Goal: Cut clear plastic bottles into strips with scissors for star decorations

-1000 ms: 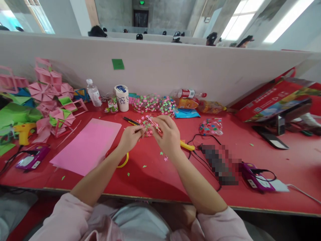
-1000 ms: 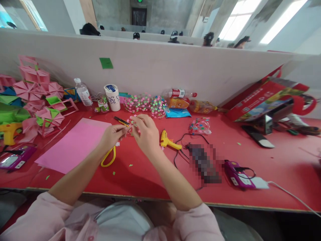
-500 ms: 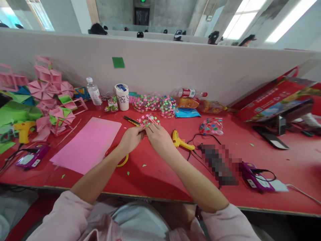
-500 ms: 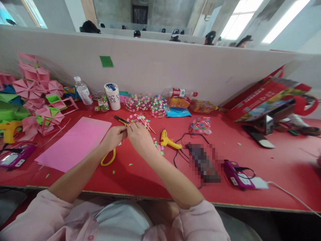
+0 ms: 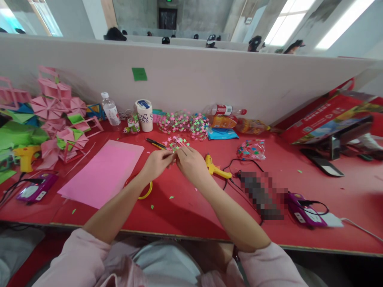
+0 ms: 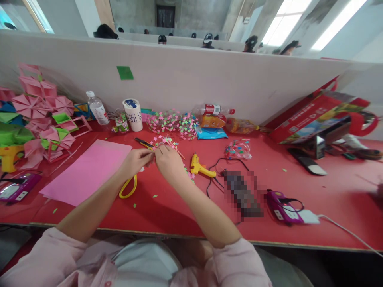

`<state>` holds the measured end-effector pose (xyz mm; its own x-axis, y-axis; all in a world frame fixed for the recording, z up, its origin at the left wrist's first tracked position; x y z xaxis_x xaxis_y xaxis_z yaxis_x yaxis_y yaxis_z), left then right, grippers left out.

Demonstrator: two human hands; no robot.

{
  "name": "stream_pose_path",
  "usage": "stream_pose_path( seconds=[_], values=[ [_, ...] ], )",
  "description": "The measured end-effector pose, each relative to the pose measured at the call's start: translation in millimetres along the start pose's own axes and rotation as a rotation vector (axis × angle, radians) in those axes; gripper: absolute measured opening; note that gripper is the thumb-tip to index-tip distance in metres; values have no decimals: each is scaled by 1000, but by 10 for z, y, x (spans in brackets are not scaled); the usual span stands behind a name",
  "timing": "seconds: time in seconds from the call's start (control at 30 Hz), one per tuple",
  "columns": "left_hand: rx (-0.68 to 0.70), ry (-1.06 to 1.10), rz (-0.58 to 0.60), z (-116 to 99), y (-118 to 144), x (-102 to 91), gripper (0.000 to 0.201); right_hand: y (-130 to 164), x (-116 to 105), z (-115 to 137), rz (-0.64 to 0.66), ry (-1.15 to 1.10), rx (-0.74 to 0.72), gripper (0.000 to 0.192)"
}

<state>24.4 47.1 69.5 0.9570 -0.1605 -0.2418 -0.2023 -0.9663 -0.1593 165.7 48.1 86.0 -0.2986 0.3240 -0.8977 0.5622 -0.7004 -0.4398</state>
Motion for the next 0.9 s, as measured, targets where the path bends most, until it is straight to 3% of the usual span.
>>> stream_pose_path(
  seconds=[0.13, 0.27, 0.4, 0.67, 0.8, 0.9],
  values=[
    [-50, 231, -78, -61, 19, -30, 21, 26, -50, -92, -188, -411, 292, 11],
    [2, 339, -172, -69, 36, 1, 20, 22, 66, -94, -144, -970, 555, 6],
    [21, 462, -282, -30, 25, 72, 19, 12, 151, -5, -172, -1334, 665, 14],
    [-100, 656, -313, -15, 16, 125, 21, 32, 139, 50, -196, -1399, 712, 15],
    [-91, 621, -298, -34, 10, 114, 20, 20, 130, 48, -176, -1428, 710, 13],
    [-25, 469, -316, -46, 16, 80, 16, 12, 112, 54, -147, -1429, 710, 16]
  ],
)
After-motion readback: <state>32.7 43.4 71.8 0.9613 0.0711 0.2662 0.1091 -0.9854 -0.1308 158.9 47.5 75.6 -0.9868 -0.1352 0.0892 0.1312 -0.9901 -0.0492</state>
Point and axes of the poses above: each hand's wrist, its own y-axis away from the middle knuckle, its own x-axis out of the palm, z = x × y, the point moved 2 cm from there along -y, towards the middle knuckle, and after that the axes turned 2 degrees about x, right-handed, at the moved point
